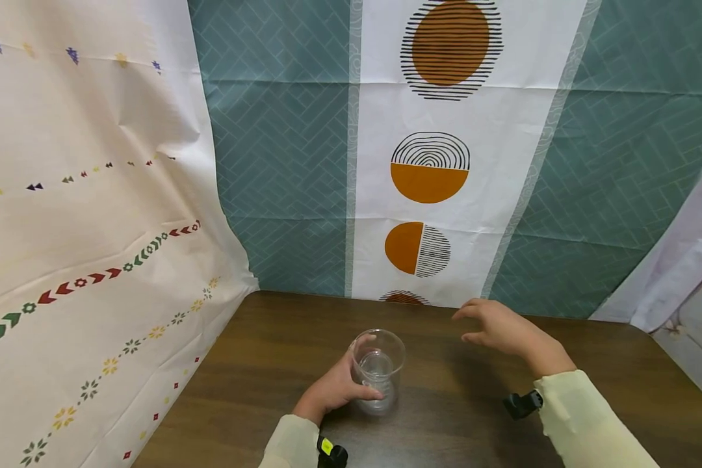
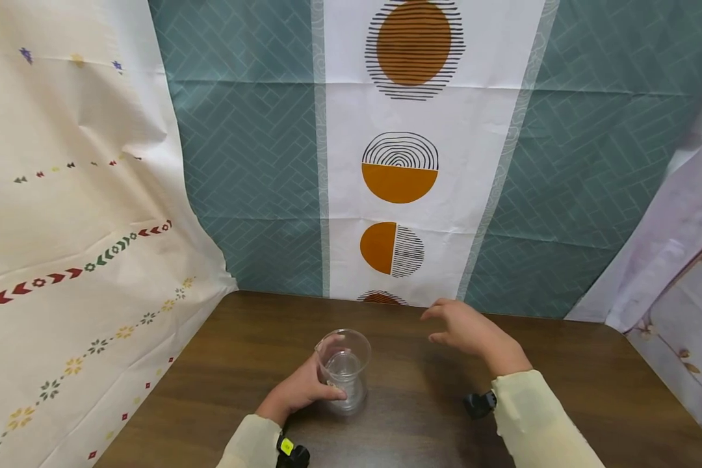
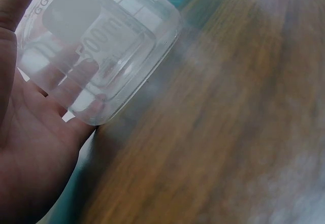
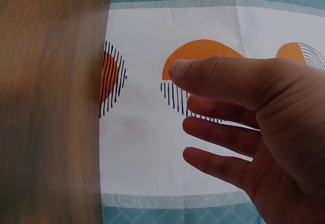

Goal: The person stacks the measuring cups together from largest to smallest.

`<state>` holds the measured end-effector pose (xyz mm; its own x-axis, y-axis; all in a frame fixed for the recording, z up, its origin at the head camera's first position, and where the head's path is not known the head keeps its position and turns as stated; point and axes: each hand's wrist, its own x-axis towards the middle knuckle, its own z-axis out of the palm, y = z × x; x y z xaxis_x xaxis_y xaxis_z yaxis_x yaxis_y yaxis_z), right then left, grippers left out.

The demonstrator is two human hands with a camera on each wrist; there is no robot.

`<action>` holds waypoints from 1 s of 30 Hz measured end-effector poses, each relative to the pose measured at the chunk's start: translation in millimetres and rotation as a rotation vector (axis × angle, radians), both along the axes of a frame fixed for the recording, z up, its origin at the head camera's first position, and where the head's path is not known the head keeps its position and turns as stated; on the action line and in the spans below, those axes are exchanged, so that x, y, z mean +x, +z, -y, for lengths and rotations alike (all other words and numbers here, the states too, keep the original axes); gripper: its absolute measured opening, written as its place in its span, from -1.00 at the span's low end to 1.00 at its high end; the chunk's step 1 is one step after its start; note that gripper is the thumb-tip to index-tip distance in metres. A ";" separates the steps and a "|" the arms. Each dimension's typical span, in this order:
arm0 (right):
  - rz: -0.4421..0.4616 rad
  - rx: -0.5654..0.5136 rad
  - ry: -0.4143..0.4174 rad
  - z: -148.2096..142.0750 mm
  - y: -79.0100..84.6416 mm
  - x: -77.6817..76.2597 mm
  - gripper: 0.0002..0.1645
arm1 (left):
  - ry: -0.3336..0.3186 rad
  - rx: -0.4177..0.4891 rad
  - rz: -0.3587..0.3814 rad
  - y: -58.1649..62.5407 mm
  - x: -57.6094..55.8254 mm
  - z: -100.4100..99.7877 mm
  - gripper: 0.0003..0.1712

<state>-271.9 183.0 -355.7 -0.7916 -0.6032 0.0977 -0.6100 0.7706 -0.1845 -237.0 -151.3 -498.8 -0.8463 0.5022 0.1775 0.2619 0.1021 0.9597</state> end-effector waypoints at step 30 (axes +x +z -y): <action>-0.009 -0.014 -0.029 -20.5 -2.8 -1.4 -0.60 | 0.017 -0.025 0.003 -0.5 0.8 1.0 0.15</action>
